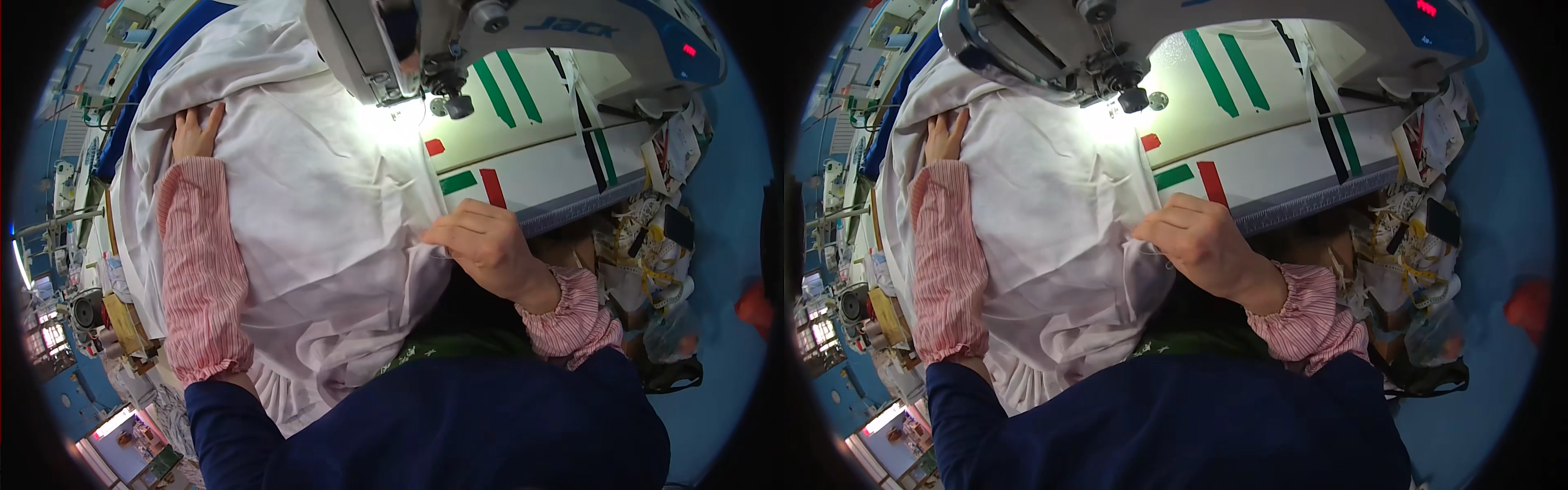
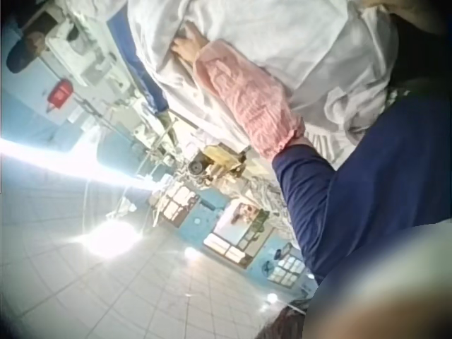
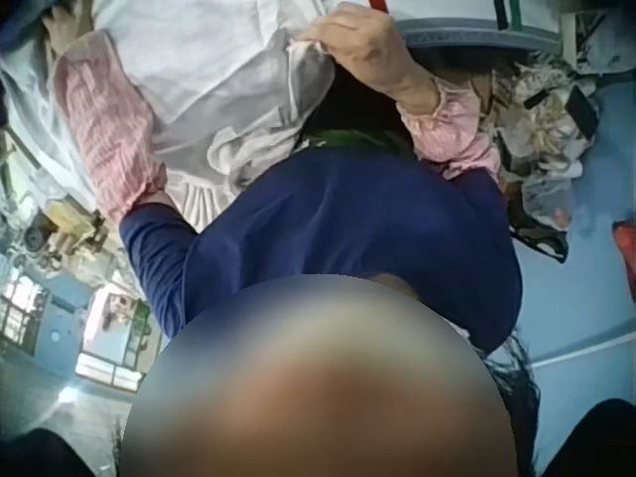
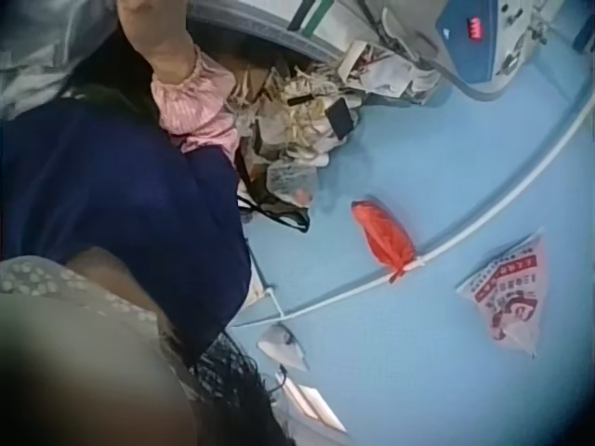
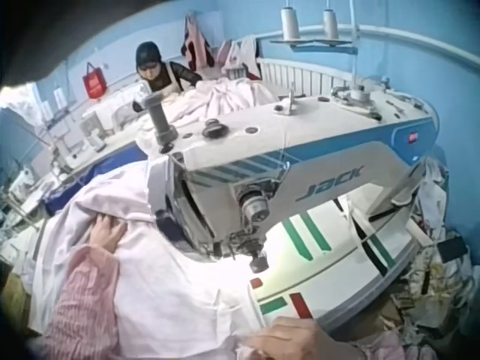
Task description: Sewing and aligning white fabric components using an industrial sewing machine in a factory setting.
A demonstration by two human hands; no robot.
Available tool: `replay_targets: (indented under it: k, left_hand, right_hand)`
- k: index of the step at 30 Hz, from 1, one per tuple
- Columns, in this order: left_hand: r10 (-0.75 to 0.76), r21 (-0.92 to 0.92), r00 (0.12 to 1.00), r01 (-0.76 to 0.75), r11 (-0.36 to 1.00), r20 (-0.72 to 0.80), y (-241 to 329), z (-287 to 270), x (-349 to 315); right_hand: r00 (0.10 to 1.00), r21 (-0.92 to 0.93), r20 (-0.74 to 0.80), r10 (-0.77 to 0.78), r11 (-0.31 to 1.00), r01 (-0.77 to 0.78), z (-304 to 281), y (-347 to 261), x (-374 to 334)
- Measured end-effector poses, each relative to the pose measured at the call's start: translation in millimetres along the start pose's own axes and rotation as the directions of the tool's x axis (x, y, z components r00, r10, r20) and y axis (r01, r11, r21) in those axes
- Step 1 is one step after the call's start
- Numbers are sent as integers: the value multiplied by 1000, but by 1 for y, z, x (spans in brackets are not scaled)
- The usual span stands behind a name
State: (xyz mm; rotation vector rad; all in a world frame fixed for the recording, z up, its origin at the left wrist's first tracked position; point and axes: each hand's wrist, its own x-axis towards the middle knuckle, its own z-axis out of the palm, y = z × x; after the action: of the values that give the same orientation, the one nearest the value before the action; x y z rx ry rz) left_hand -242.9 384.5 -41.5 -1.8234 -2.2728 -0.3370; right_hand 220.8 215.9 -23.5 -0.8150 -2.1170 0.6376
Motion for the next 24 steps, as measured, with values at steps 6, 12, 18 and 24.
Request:
replay_targets:
  k: [6,12,18,24]
  left_hand:
    - [61,116,992,-74,991,110,-12,17,49]
    - [451,424,892,-419,803,27,-37,53,101]
    - [260,508,938,-342,790,227,16,16,118]
    - [-30,538,951,-147,830,306,46,-6,114]
  right_hand:
    - [1000,13,-2,26,1000,-26,3,20,34]
    - [996,15,20,83,996,-84,6,37,60]
    - [989,-155,25,143,978,-138,9,49,73]
    - [670,732,64,739,422,-535,17,8,42]
